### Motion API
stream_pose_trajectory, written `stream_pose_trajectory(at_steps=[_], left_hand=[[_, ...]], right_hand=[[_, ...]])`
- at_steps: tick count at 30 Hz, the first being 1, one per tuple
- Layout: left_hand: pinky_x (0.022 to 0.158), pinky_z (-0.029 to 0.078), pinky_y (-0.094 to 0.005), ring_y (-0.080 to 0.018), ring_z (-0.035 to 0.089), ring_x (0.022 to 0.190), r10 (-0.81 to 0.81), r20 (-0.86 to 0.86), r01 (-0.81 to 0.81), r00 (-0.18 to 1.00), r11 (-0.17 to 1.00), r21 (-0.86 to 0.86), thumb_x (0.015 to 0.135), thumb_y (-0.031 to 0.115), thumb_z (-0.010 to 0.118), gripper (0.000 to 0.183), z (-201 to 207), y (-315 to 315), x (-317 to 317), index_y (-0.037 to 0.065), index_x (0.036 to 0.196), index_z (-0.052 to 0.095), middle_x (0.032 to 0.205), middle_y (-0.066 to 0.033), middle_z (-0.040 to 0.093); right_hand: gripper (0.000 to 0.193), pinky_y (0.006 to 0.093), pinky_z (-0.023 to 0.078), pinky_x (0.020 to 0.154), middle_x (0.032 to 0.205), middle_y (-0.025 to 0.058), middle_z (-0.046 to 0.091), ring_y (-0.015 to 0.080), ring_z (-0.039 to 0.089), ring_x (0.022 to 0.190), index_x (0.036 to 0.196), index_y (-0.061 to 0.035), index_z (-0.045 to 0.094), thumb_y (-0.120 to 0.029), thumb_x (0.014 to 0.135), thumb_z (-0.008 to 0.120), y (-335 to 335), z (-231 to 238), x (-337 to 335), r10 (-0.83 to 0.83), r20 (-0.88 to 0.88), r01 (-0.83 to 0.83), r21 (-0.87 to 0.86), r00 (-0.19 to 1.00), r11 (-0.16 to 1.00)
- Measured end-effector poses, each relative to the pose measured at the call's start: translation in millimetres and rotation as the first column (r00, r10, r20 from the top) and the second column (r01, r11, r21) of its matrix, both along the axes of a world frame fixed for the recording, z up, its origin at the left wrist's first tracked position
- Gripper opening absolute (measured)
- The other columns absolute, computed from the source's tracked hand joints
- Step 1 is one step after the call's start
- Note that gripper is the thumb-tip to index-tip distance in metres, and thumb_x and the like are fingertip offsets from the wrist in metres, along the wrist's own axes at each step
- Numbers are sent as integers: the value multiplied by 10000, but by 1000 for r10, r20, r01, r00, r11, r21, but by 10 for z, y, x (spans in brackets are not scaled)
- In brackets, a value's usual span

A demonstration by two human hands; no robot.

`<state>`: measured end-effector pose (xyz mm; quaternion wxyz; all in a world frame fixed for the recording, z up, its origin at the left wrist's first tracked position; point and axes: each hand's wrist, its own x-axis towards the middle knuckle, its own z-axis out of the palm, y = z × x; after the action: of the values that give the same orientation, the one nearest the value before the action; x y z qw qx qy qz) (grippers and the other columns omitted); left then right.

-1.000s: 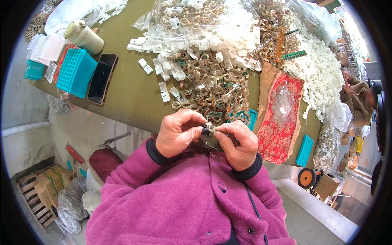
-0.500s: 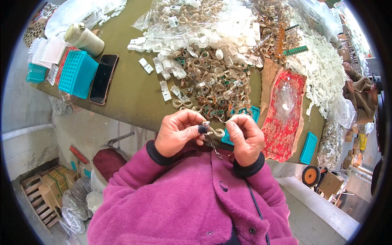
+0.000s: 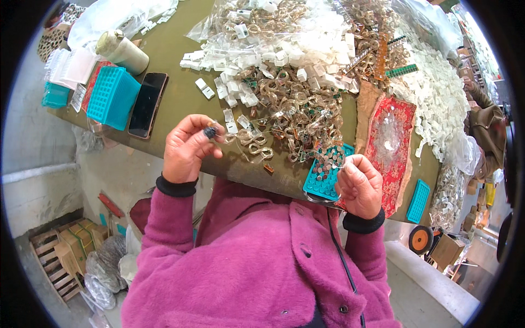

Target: The person repeatedly picks up small white plastic housings and black cylindrical components from a cluttered table, inserts the black component into the housing, and places the assembled unit on the table. The person also handles tangled wires and small metal parts during the process.

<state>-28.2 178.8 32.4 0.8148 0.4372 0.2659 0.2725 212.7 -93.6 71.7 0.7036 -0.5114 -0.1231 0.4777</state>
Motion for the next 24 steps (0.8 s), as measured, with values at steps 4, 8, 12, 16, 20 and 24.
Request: stream_pose_trajectory(at_steps=[4, 8, 12, 16, 20, 24], left_hand=[[710, 583, -297, -172, 687, 852, 137, 74, -137, 988, 991, 5, 1024, 66, 591, 165, -78, 69, 1, -12, 1161, 639, 1053, -139, 724], [683, 542, -246, -104, 644, 773, 235, -158, -157, 959, 905, 394, 981, 9, 672, 182, -219, 61, 84, -15, 1161, 656, 998, -72, 713], [652, 533, -233, -88, 631, 741, 260, -168, -150, 951, 861, 486, 983, 5, 691, 184, -320, 9, 202, -17, 1163, 663, 986, -47, 706], [659, 549, -242, -97, 645, 763, 323, -72, -237, 944, 812, 533, 997, 8, 679, 176, -283, -50, 288, -20, 1169, 657, 987, -51, 703], [675, 555, -247, -105, 651, 781, 317, -11, -260, 948, 797, 545, 1006, 8, 670, 181, -193, -120, 357, -24, 1182, 647, 972, -57, 696], [724, 573, -251, -111, 663, 819, 245, -35, -179, 969, 790, 587, 1005, -16, 655, 199, -185, -188, 468, -26, 1203, 633, 1019, -63, 690]], right_hand=[[109, 229, 261, 462, 690, -52, 389, 43, 316, 535, 1049, -19, 586, -126, 1041, 604, -82, 90, 81, 70, -171, -68, 18, 983, 997], [153, 220, 240, 441, 679, -72, 335, 32, 286, 514, 1089, -43, 600, -192, 1053, 596, -167, 110, 340, 71, -370, 39, 280, 926, 959], [167, 237, 234, 455, 718, -65, 364, 46, 286, 537, 1092, -50, 584, -213, 1097, 548, -334, 78, 592, 44, -449, 192, 465, 892, 864], [181, 250, 238, 455, 725, -41, 391, 75, 296, 527, 1064, -34, 572, -206, 1104, 533, -588, 97, 869, -47, -479, 341, 547, 876, 764], [179, 264, 251, 457, 726, -24, 391, 83, 300, 522, 1061, -21, 575, -192, 1099, 544, -876, 106, 1097, -91, -521, 423, 566, 849, 707], [149, 264, 241, 458, 719, -16, 380, 90, 288, 515, 1052, -12, 577, -158, 1080, 575, -1164, 103, 1301, -127, -452, 441, 705, 883, 556]])
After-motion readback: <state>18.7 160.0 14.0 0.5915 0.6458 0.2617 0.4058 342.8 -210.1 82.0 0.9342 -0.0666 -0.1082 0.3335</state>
